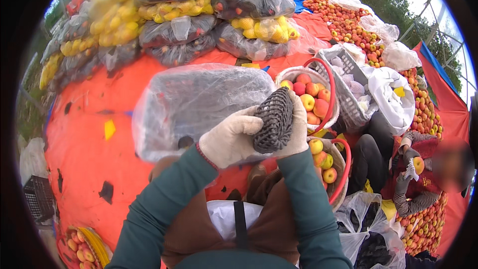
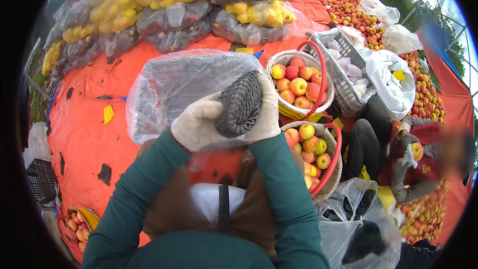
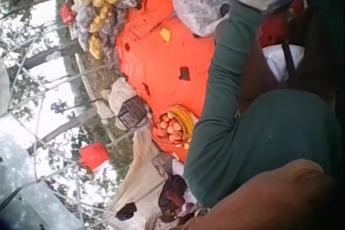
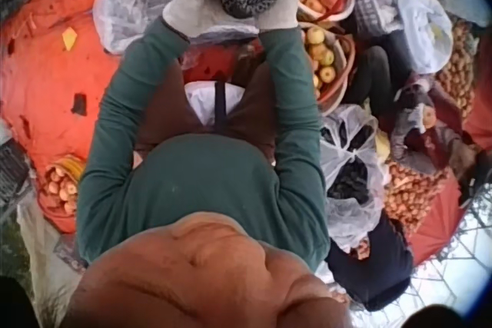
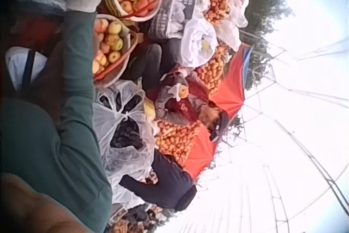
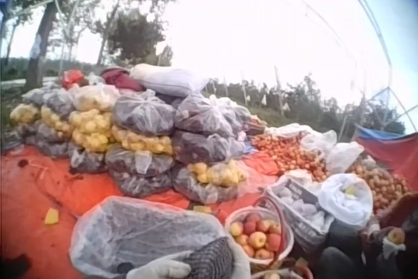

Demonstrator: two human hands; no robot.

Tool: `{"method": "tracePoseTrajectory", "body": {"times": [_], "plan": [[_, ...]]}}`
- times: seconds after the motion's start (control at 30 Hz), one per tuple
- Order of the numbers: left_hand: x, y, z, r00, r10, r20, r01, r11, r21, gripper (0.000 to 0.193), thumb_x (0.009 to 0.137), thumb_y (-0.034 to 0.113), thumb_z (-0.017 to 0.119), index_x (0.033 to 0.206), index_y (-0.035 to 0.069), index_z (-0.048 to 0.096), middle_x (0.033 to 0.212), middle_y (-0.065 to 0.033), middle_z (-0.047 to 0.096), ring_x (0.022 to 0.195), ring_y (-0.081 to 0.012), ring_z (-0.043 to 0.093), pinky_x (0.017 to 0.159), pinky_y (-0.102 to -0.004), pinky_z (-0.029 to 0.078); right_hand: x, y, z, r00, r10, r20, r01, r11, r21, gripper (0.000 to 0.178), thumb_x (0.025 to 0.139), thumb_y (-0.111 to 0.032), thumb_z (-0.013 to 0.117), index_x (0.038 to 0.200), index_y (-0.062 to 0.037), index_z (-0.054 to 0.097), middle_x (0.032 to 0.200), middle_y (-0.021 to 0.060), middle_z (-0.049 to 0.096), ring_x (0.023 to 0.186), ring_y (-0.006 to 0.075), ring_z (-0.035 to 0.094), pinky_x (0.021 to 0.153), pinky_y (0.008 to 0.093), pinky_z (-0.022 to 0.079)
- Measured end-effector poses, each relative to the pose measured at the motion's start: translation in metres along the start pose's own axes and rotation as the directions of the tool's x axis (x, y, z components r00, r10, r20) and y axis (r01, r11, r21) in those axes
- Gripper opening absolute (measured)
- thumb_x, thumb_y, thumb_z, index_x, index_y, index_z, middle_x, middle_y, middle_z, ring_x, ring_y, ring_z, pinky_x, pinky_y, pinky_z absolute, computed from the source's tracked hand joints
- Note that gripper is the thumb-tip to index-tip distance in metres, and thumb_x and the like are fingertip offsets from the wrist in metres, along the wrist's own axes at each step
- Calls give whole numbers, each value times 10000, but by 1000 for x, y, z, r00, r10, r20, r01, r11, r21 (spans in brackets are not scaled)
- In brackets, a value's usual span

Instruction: The person sits at an outdoor fruit stall and repeatedly picks apples from a basket, places each apple into a protective foam net, and then puts the netted apple into a plastic-lined crate. The process is repeated for multiple apples.

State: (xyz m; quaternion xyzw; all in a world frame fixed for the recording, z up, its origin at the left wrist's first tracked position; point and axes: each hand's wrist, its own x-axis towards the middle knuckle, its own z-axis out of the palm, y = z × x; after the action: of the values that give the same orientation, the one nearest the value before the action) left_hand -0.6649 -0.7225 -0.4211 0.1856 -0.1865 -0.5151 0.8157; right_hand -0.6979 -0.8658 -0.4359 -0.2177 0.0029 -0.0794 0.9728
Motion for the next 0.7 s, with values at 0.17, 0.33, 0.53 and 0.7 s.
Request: {"method": "tracePoseTrajectory", "body": {"times": [0.17,0.33,0.53,0.7], "plan": [[8,-10,-14,993,-27,-113,60,954,294,500,782,75,544,1254,-36,419,1202,-156,533,1136,-249,511,1007,-413,384,6,-17,-18,989,-127,-72,121,989,-86,171,918,-230,480,854,-91,556,744,2,559,667,117,566,607,270,497],[7,10,-15,984,173,-36,-173,985,-4,369,710,16,488,1070,-59,513,1070,-170,587,1003,-270,574,948,-395,422,6,-14,-4,951,-302,-64,270,914,-303,215,926,-222,456,894,-45,574,811,37,588,741,133,587,713,281,497],[-6,18,-1,965,254,59,-248,964,-98,514,692,130,562,1158,-70,479,1098,-208,583,1020,-327,573,941,-449,438,-3,11,6,963,-264,46,227,713,-664,167,891,-75,475,995,30,553,900,58,594,820,134,586,758,248,474],[-7,-12,4,998,-49,29,49,999,2,576,763,191,619,1225,-79,406,1149,-185,556,998,-282,591,900,-408,477,1,-5,-3,963,-264,50,242,769,-591,216,931,-221,467,991,-29,544,842,53,605,713,131,591,645,260,501]]}}
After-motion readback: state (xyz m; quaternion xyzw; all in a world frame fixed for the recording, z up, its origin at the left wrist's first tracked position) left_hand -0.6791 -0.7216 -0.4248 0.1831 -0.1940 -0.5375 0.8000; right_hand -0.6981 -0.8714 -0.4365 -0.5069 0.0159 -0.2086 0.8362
